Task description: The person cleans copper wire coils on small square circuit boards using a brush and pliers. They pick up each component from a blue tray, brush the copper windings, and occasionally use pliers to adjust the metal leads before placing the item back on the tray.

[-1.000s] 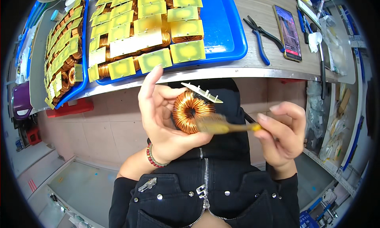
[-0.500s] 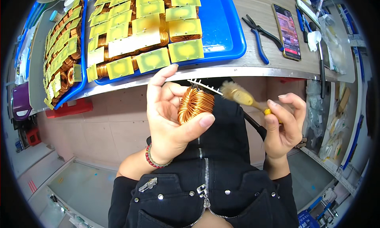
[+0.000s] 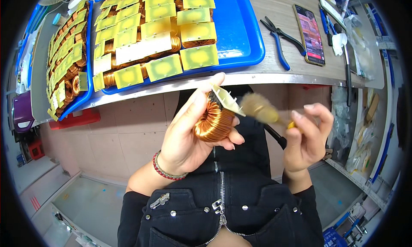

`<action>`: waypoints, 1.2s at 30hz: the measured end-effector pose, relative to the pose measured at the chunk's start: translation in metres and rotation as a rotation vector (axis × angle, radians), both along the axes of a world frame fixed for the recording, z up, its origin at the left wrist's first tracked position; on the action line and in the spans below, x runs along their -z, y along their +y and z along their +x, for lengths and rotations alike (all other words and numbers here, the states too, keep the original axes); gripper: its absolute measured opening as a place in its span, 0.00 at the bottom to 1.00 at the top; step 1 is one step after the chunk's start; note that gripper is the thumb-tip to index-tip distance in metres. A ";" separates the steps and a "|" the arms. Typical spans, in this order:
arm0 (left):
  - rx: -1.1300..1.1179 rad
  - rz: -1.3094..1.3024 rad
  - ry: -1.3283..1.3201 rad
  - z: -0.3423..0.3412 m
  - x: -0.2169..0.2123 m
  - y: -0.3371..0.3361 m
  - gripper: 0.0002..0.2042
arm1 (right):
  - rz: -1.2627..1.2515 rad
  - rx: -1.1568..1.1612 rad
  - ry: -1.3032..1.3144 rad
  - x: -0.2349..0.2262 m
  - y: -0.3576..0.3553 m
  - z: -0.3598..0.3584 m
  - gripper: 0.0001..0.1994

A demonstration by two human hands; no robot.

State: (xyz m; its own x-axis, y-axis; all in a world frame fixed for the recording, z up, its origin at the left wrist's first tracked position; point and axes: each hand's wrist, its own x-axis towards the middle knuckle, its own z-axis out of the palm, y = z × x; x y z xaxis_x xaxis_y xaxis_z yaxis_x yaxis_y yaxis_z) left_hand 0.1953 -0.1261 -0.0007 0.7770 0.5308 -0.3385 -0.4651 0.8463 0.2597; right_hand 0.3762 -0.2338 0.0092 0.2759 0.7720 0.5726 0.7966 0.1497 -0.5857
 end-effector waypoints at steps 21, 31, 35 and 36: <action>0.030 -0.110 -0.165 0.014 -0.006 0.013 0.22 | -0.378 -0.468 1.226 -0.017 0.066 0.006 0.16; -0.052 0.354 0.004 0.026 -0.024 0.032 0.22 | -0.455 -0.642 1.122 -0.049 0.102 0.005 0.24; -0.346 1.057 0.351 0.040 -0.024 0.039 0.30 | -0.536 -0.591 0.867 -0.070 0.124 0.010 0.25; -0.270 1.083 0.349 0.039 -0.026 0.043 0.31 | -0.501 -0.594 0.806 -0.069 0.130 0.011 0.24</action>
State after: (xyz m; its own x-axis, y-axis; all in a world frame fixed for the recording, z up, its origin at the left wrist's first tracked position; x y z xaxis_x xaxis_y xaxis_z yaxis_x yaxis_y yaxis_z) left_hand 0.2342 -0.0831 0.0249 0.5488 0.8066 0.2197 -0.3573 -0.0112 0.9339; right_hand 0.3874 -0.1041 0.0785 -0.0632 0.9978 -0.0196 0.0375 -0.0172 -0.9991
